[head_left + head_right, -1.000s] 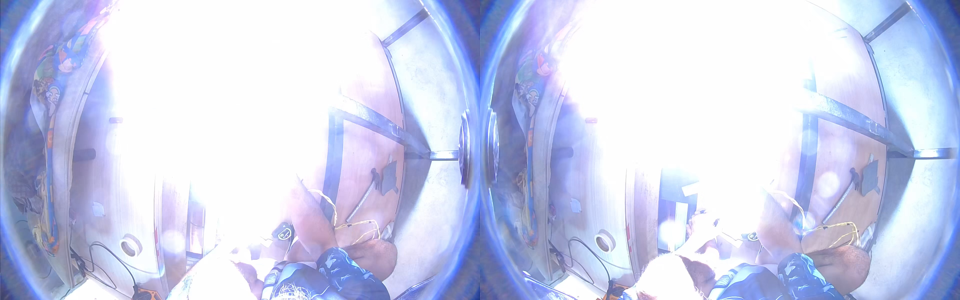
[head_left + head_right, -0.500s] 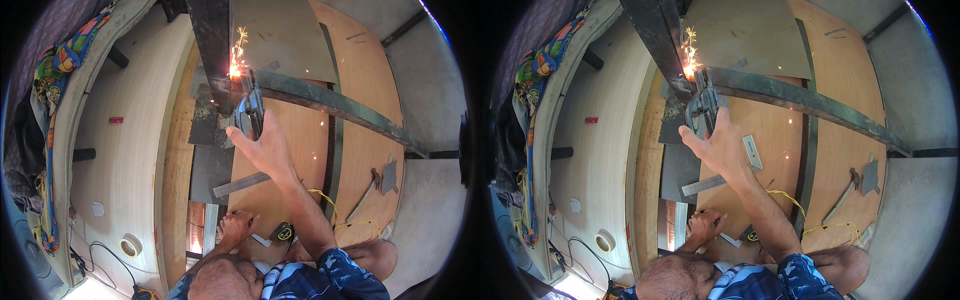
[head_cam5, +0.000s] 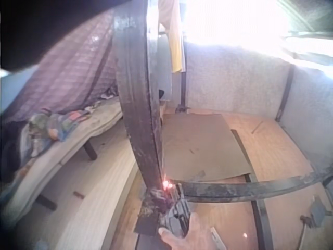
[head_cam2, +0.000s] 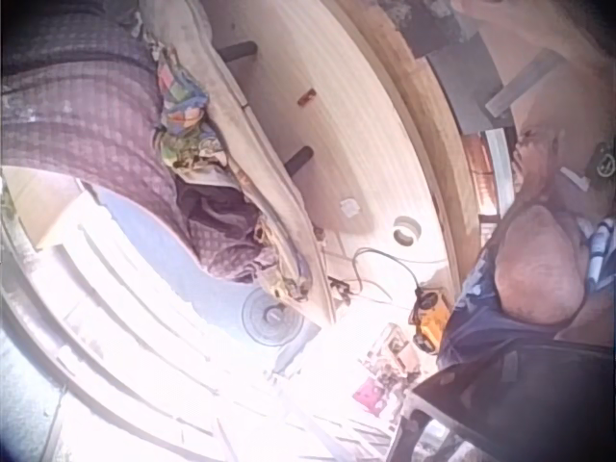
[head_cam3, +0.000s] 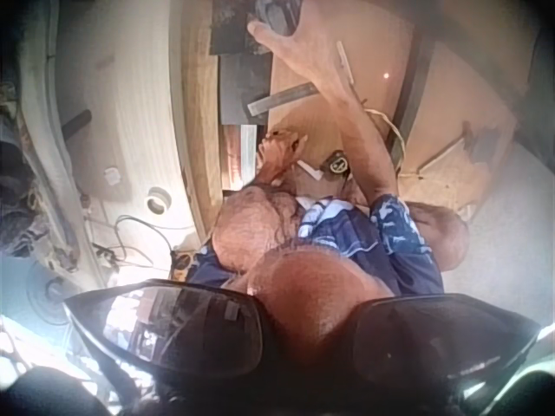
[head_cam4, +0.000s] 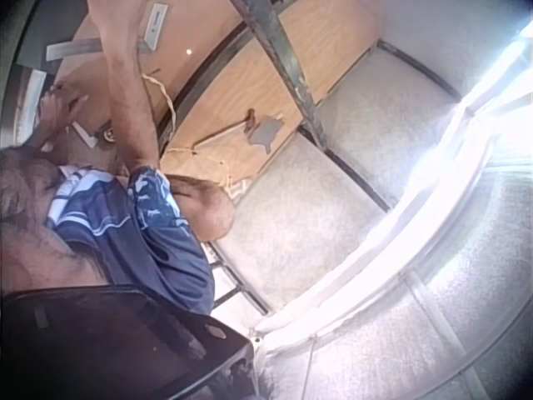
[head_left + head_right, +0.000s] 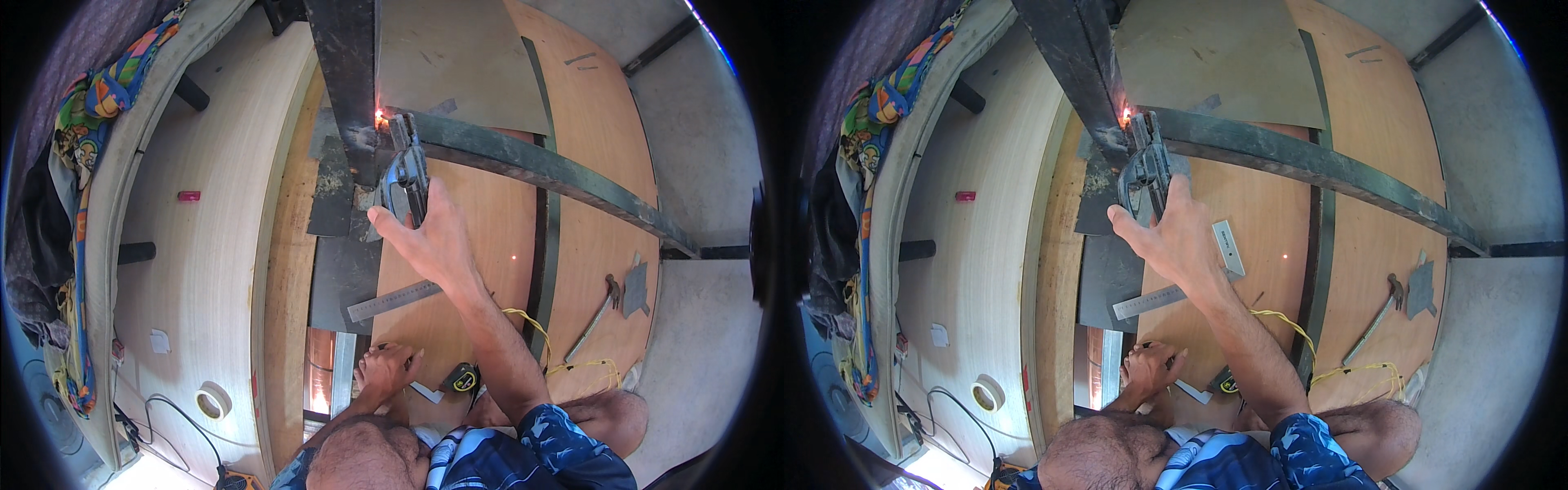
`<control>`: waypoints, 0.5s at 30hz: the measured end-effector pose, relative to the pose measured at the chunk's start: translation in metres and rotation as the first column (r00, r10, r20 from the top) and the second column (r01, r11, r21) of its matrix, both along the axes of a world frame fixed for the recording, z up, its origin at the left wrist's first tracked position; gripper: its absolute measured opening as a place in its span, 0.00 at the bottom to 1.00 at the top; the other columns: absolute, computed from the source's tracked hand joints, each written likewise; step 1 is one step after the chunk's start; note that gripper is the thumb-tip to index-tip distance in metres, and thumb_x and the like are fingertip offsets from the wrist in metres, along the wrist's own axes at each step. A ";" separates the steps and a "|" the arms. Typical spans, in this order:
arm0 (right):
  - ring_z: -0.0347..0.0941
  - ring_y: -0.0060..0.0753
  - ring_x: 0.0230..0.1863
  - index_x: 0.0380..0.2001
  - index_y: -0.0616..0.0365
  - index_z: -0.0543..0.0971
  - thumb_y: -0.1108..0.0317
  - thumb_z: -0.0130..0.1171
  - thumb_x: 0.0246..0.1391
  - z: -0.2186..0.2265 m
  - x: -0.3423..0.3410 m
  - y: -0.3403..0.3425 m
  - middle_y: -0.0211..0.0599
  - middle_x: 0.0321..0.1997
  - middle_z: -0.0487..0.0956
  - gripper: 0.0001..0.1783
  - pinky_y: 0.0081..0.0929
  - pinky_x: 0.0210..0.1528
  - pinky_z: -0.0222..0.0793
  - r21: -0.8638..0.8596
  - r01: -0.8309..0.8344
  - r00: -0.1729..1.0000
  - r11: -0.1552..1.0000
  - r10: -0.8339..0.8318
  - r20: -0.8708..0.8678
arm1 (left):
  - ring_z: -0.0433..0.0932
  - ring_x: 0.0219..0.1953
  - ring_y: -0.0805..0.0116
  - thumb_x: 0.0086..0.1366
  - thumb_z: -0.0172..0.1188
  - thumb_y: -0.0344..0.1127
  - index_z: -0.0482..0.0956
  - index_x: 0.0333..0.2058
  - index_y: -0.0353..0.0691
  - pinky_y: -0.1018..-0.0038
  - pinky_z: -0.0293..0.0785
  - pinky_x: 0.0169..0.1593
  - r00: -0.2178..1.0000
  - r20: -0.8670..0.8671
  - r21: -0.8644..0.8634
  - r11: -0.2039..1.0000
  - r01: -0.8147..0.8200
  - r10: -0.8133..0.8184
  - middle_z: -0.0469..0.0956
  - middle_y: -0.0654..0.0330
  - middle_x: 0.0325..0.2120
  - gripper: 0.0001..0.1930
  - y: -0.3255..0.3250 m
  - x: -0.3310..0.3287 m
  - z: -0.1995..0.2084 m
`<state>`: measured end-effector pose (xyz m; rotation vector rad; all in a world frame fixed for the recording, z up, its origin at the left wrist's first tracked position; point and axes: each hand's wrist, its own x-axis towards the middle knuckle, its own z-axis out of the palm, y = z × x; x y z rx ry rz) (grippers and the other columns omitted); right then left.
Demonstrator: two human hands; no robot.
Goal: The person welds a metal frame using a handheld welding torch, producing sparks and bright flashes. They adjust the camera and touch their face several times during the process.
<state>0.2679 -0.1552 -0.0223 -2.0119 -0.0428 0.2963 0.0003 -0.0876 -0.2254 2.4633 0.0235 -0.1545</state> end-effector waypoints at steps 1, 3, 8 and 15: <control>0.76 0.27 0.26 0.42 0.67 0.76 0.50 0.77 0.52 0.000 0.000 0.001 0.33 0.25 0.78 0.31 0.31 0.29 0.72 -0.006 -0.009 1.000 1.000 0.009 0.025 | 0.83 0.24 0.47 0.67 0.67 0.50 0.81 0.23 0.45 0.49 0.81 0.33 1.000 0.014 0.017 1.000 0.009 -0.009 0.84 0.56 0.23 0.18 -0.001 0.000 0.000; 0.80 0.35 0.23 0.43 0.73 0.74 0.48 0.76 0.52 0.000 0.001 0.002 0.42 0.24 0.81 0.36 0.36 0.27 0.76 -0.036 -0.022 0.998 0.999 0.025 0.061 | 0.83 0.23 0.48 0.67 0.68 0.50 0.80 0.23 0.45 0.50 0.81 0.33 0.999 0.037 0.023 1.000 0.010 -0.011 0.84 0.56 0.23 0.18 0.001 0.001 0.001; 0.84 0.47 0.33 0.55 0.77 0.71 0.46 0.73 0.53 -0.004 0.003 -0.003 0.52 0.33 0.84 0.43 0.43 0.37 0.80 -0.033 -0.085 0.996 0.996 0.085 0.003 | 0.83 0.22 0.51 0.66 0.70 0.47 0.85 0.25 0.45 0.54 0.81 0.32 1.000 0.031 -0.084 0.996 -0.002 0.005 0.82 0.56 0.20 0.15 0.004 0.004 0.004; 0.82 0.36 0.28 0.53 0.70 0.72 0.49 0.74 0.55 -0.005 -0.001 -0.002 0.42 0.29 0.81 0.38 0.36 0.31 0.78 0.017 -0.007 0.981 1.000 0.004 0.193 | 0.82 0.23 0.51 0.66 0.70 0.47 0.86 0.25 0.46 0.53 0.80 0.32 0.967 0.015 -0.056 0.966 -0.254 0.255 0.81 0.55 0.19 0.14 -0.018 0.003 0.009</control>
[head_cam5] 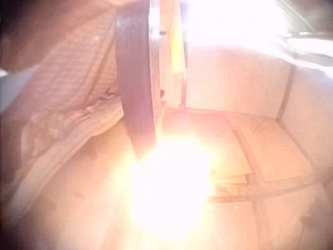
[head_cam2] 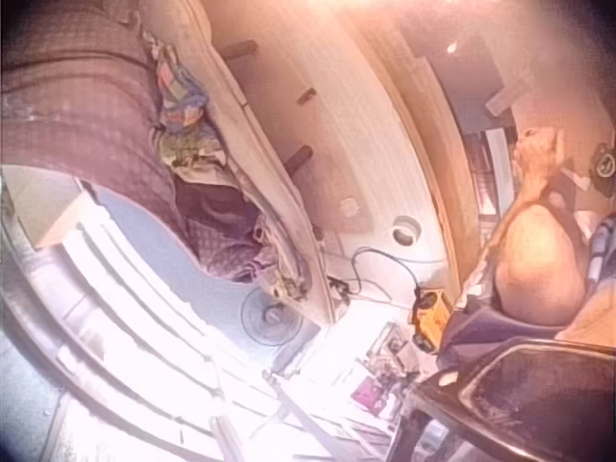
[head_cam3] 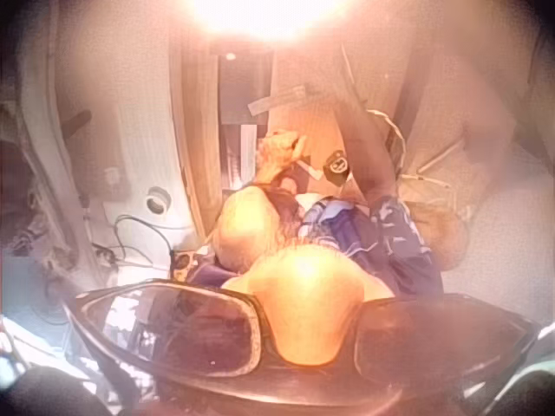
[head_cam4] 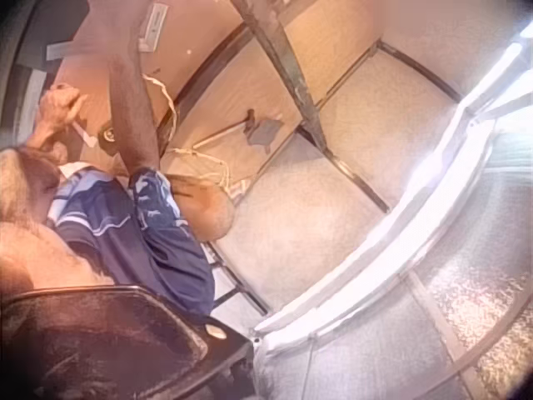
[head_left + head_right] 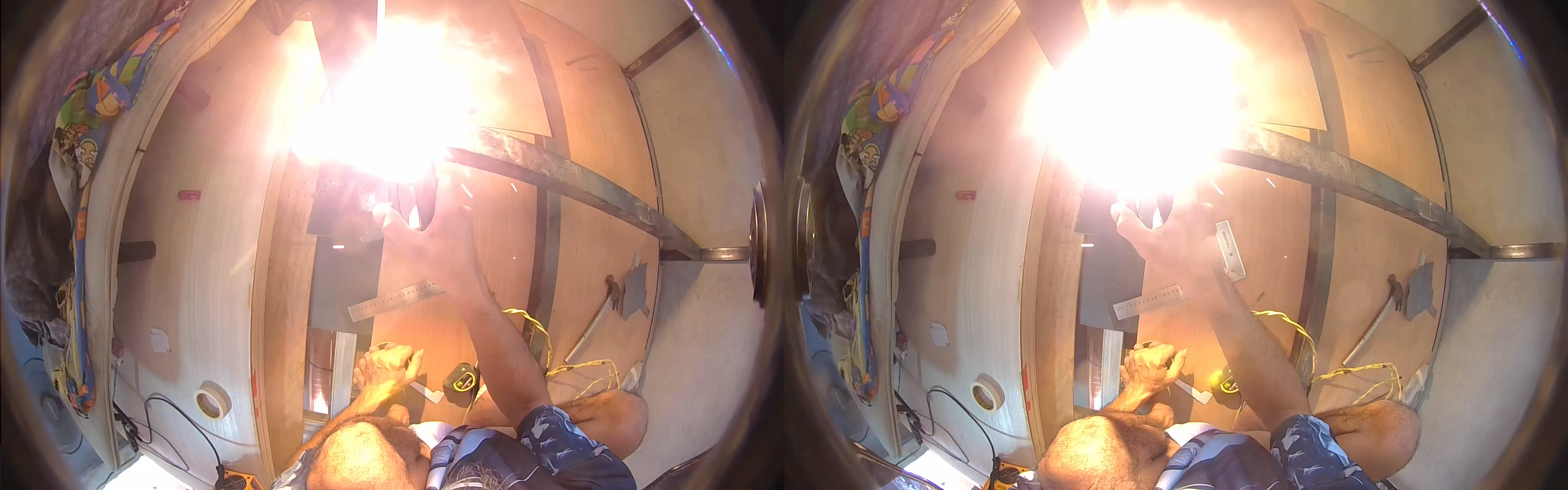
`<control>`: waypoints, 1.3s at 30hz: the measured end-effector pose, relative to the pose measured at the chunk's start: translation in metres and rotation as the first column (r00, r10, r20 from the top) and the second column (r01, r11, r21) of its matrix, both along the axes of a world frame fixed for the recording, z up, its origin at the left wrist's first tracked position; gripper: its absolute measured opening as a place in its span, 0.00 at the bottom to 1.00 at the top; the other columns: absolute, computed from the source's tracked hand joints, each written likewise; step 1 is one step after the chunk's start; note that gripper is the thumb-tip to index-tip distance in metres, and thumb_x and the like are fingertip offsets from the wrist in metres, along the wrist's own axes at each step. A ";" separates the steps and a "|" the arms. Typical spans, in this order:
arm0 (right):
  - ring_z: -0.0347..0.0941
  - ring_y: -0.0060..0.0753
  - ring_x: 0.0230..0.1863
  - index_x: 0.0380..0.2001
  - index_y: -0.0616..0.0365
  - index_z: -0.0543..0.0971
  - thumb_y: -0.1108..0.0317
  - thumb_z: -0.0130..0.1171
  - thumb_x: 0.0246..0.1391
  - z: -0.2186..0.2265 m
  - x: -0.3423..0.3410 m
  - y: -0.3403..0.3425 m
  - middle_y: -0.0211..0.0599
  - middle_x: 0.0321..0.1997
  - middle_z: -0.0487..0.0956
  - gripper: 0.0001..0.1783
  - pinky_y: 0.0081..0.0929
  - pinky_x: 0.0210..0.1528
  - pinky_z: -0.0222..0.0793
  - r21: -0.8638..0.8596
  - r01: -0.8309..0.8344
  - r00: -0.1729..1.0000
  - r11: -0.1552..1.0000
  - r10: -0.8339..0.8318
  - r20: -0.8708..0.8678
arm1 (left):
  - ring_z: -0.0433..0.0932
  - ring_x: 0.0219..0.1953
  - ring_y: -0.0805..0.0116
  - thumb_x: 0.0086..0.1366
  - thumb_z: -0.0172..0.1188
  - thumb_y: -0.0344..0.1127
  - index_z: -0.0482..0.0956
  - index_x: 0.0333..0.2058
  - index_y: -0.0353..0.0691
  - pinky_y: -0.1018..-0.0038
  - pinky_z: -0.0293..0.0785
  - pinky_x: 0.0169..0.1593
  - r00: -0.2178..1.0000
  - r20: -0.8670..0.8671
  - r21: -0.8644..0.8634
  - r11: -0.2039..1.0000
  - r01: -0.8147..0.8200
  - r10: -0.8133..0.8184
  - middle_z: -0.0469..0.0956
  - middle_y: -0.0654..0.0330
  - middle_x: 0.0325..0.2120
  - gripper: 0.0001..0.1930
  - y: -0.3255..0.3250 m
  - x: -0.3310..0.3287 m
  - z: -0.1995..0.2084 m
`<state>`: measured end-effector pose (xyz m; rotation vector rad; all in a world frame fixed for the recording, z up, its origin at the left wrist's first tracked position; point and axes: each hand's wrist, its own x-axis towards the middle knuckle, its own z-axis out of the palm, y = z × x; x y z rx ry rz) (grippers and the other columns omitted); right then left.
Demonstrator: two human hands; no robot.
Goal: The person welds a metal frame using a handheld welding torch, producing sparks and bright flashes. They adjust the camera and touch their face several times during the process.
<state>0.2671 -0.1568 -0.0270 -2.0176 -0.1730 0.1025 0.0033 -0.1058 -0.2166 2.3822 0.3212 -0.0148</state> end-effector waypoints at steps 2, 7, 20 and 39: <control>0.81 0.33 0.27 0.52 0.68 0.72 0.50 0.75 0.55 0.004 -0.001 -0.001 0.39 0.26 0.80 0.36 0.34 0.30 0.77 -0.005 0.013 0.999 1.000 -0.013 -0.042 | 0.83 0.25 0.47 0.67 0.69 0.48 0.86 0.27 0.45 0.51 0.81 0.34 0.992 -0.041 -0.010 0.993 0.120 -0.120 0.82 0.54 0.21 0.15 0.004 -0.001 -0.002; 0.73 0.20 0.28 0.45 0.63 0.77 0.50 0.78 0.52 0.007 -0.002 -0.001 0.29 0.29 0.77 0.31 0.25 0.29 0.70 0.050 0.023 0.993 0.998 -0.017 -0.117 | 0.84 0.29 0.36 0.68 0.67 0.50 0.86 0.27 0.46 0.44 0.81 0.37 0.959 -0.082 -0.008 0.962 0.271 -0.271 0.84 0.52 0.24 0.16 0.021 -0.004 -0.012; 0.79 0.33 0.21 0.44 0.71 0.74 0.47 0.76 0.51 -0.003 0.001 0.001 0.37 0.21 0.79 0.36 0.34 0.25 0.75 -0.012 -0.001 0.992 1.000 0.000 -0.128 | 0.84 0.27 0.42 0.68 0.67 0.50 0.84 0.25 0.45 0.46 0.81 0.37 0.964 -0.070 0.018 0.966 0.259 -0.258 0.85 0.54 0.24 0.17 0.019 -0.004 -0.008; 0.76 0.23 0.28 0.48 0.61 0.77 0.54 0.78 0.52 0.005 -0.005 -0.001 0.32 0.26 0.78 0.28 0.27 0.31 0.72 0.054 0.034 0.996 0.998 -0.030 -0.086 | 0.85 0.31 0.45 0.71 0.65 0.47 0.84 0.28 0.42 0.51 0.82 0.39 0.924 -0.208 -0.095 0.947 0.308 -0.321 0.85 0.48 0.28 0.17 0.022 0.009 0.015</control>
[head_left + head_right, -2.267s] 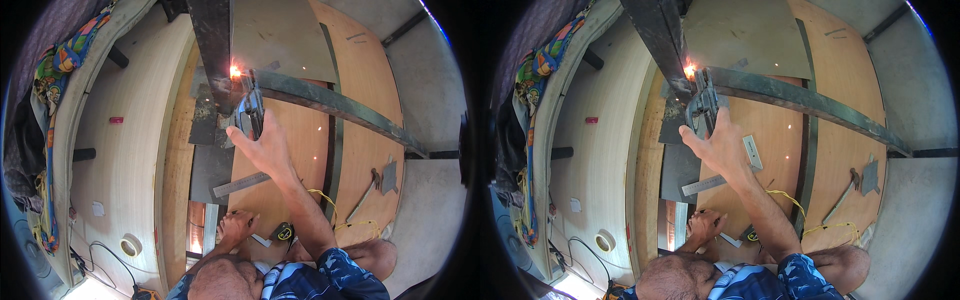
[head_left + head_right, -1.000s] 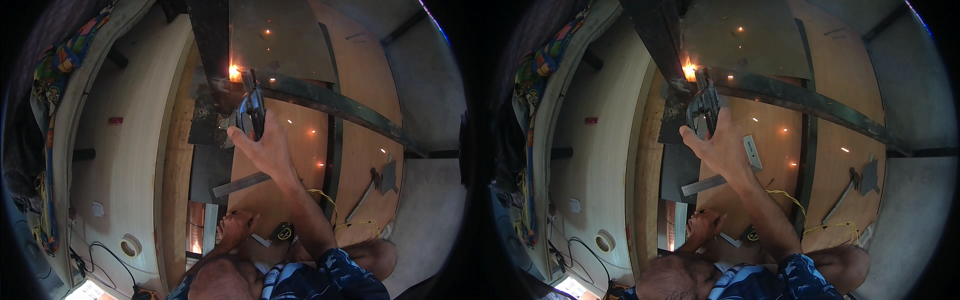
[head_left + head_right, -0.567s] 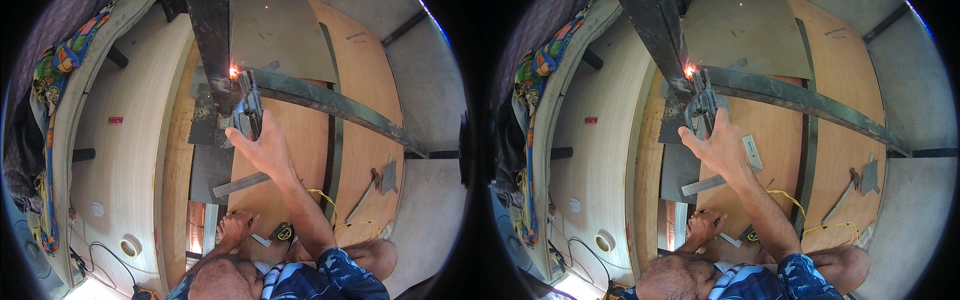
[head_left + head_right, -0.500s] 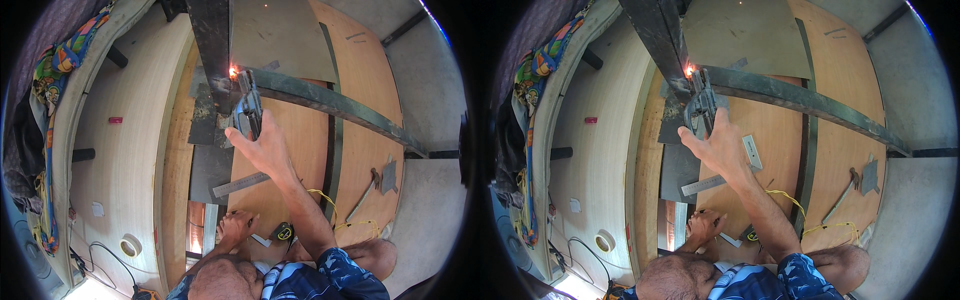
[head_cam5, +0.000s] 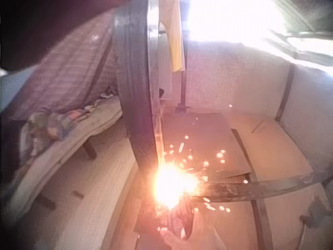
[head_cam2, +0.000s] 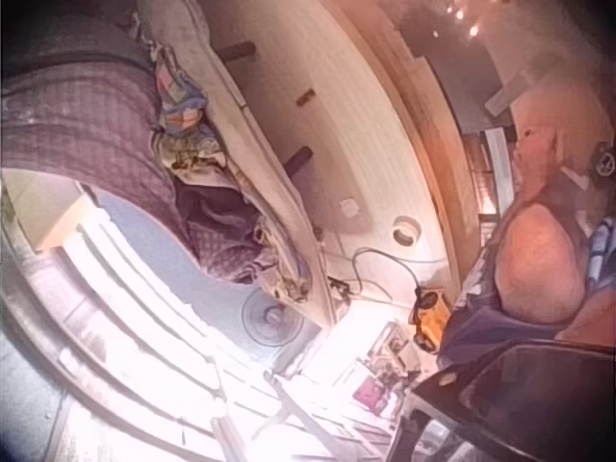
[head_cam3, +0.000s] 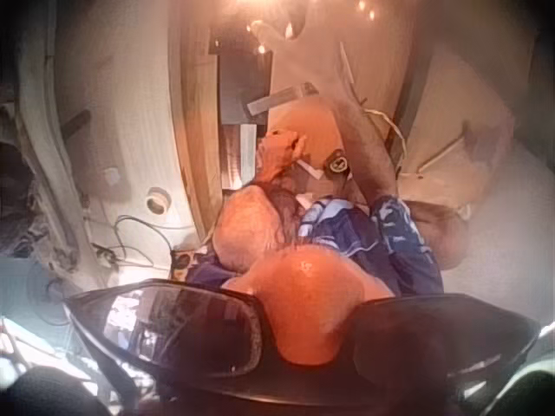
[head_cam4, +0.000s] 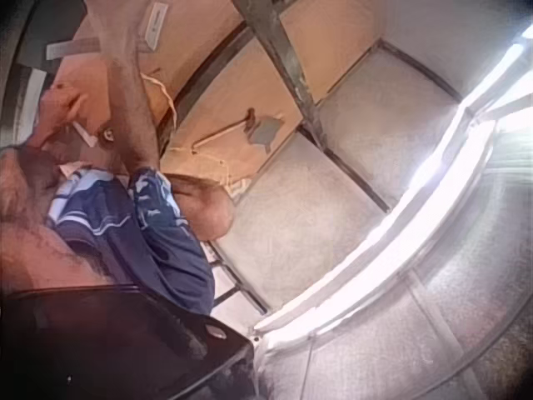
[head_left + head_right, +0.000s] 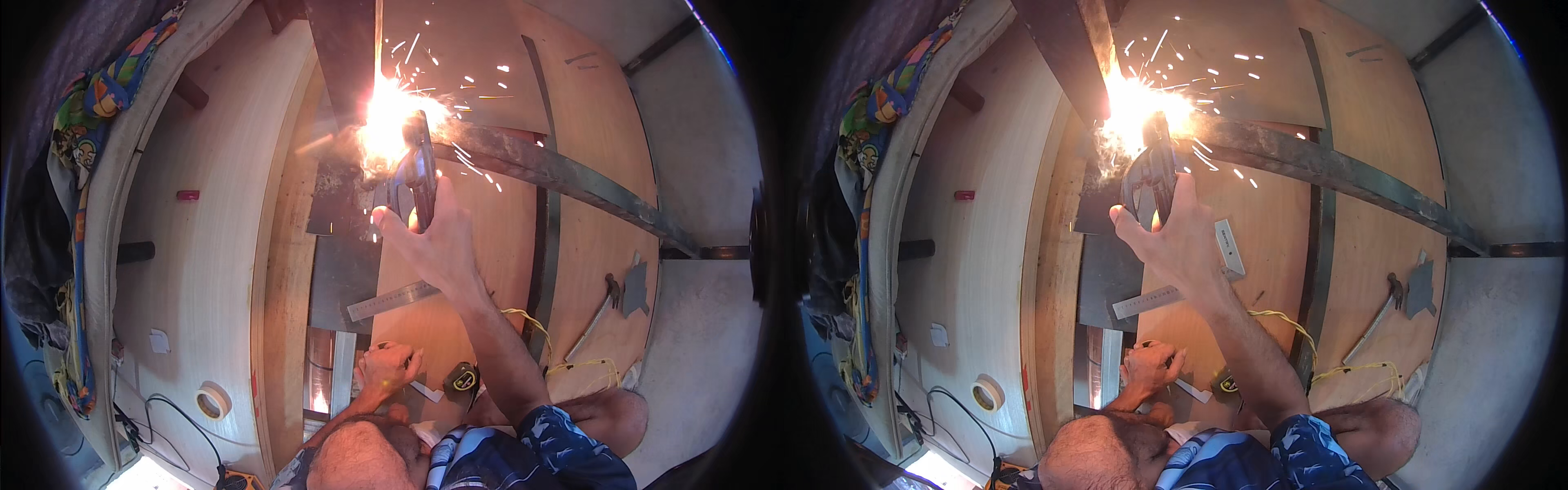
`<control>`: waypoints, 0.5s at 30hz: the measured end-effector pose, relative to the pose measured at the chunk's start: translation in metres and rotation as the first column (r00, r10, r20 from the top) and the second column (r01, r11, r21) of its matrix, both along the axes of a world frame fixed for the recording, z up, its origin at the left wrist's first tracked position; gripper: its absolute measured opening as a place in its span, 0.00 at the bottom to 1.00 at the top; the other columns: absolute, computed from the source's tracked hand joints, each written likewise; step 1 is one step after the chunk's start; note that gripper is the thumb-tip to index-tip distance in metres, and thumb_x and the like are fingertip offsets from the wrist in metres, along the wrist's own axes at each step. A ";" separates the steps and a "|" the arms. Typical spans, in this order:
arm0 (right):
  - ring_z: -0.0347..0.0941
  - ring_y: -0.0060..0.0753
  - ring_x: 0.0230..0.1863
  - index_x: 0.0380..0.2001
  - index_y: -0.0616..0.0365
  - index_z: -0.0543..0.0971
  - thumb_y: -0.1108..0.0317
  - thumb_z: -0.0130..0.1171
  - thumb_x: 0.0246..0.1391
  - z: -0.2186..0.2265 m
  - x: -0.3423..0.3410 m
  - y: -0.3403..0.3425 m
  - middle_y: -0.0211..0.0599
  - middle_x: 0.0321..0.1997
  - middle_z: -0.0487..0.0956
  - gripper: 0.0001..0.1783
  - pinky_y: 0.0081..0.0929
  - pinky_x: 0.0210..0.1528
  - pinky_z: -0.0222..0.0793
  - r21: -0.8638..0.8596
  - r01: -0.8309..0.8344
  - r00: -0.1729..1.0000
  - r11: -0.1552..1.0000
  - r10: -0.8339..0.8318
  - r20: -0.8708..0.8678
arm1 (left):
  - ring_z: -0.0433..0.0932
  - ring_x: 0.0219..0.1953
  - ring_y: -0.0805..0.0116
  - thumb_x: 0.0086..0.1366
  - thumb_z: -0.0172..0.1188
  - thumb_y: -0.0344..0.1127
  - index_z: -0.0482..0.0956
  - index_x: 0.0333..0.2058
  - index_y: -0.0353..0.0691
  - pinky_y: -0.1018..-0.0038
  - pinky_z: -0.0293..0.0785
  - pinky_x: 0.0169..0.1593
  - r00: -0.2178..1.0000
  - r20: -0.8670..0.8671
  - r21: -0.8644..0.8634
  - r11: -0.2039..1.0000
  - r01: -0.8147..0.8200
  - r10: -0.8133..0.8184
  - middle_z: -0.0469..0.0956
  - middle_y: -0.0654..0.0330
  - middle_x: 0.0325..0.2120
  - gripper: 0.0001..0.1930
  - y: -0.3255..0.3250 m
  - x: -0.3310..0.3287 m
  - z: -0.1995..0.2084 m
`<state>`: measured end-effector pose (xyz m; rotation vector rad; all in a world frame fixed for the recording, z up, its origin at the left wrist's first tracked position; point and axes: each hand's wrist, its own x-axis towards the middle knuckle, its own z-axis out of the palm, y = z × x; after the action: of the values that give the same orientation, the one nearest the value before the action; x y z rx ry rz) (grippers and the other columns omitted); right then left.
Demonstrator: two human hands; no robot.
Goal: The person welds a metal frame using a handheld welding torch, producing sparks and bright flashes. They adjust the camera and touch their face several times during the process.
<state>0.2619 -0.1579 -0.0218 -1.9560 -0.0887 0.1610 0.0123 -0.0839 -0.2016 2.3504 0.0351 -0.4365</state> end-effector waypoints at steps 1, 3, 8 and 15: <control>0.73 0.21 0.25 0.46 0.61 0.77 0.54 0.78 0.51 -0.001 0.001 0.001 0.28 0.24 0.76 0.29 0.28 0.29 0.71 -0.048 0.015 0.999 0.999 -0.016 -0.032 | 0.85 0.31 0.43 0.71 0.65 0.49 0.84 0.28 0.43 0.48 0.81 0.39 0.999 0.034 0.051 0.999 0.001 -0.003 0.85 0.49 0.27 0.18 -0.001 -0.001 -0.003; 0.76 0.26 0.23 0.45 0.66 0.74 0.51 0.78 0.51 -0.001 0.003 0.001 0.32 0.23 0.77 0.33 0.31 0.27 0.73 -0.066 0.001 1.000 0.998 -0.001 -0.001 | 0.84 0.30 0.38 0.71 0.63 0.54 0.84 0.28 0.45 0.41 0.79 0.38 0.994 0.108 0.038 0.999 -0.023 0.019 0.83 0.51 0.24 0.20 -0.002 -0.004 -0.011; 0.73 0.21 0.25 0.42 0.62 0.76 0.51 0.78 0.51 0.000 0.003 -0.001 0.28 0.25 0.77 0.29 0.28 0.29 0.71 -0.062 -0.021 0.994 0.998 0.015 -0.109 | 0.83 0.28 0.39 0.70 0.64 0.53 0.84 0.27 0.45 0.42 0.79 0.37 0.984 0.164 0.014 0.998 -0.068 0.065 0.82 0.53 0.23 0.19 -0.004 -0.011 -0.020; 0.80 0.30 0.24 0.43 0.67 0.73 0.49 0.77 0.53 -0.002 0.005 0.004 0.37 0.25 0.81 0.33 0.32 0.27 0.76 -0.042 -0.056 0.996 0.998 0.053 -0.066 | 0.83 0.26 0.44 0.69 0.66 0.51 0.81 0.23 0.45 0.46 0.79 0.35 0.975 0.218 0.063 0.997 -0.055 0.040 0.83 0.55 0.23 0.19 -0.004 -0.009 -0.016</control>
<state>0.2667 -0.1539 -0.0239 -1.9914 -0.0967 0.2638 0.0036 -0.0884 -0.2177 2.4461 0.0037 -0.1551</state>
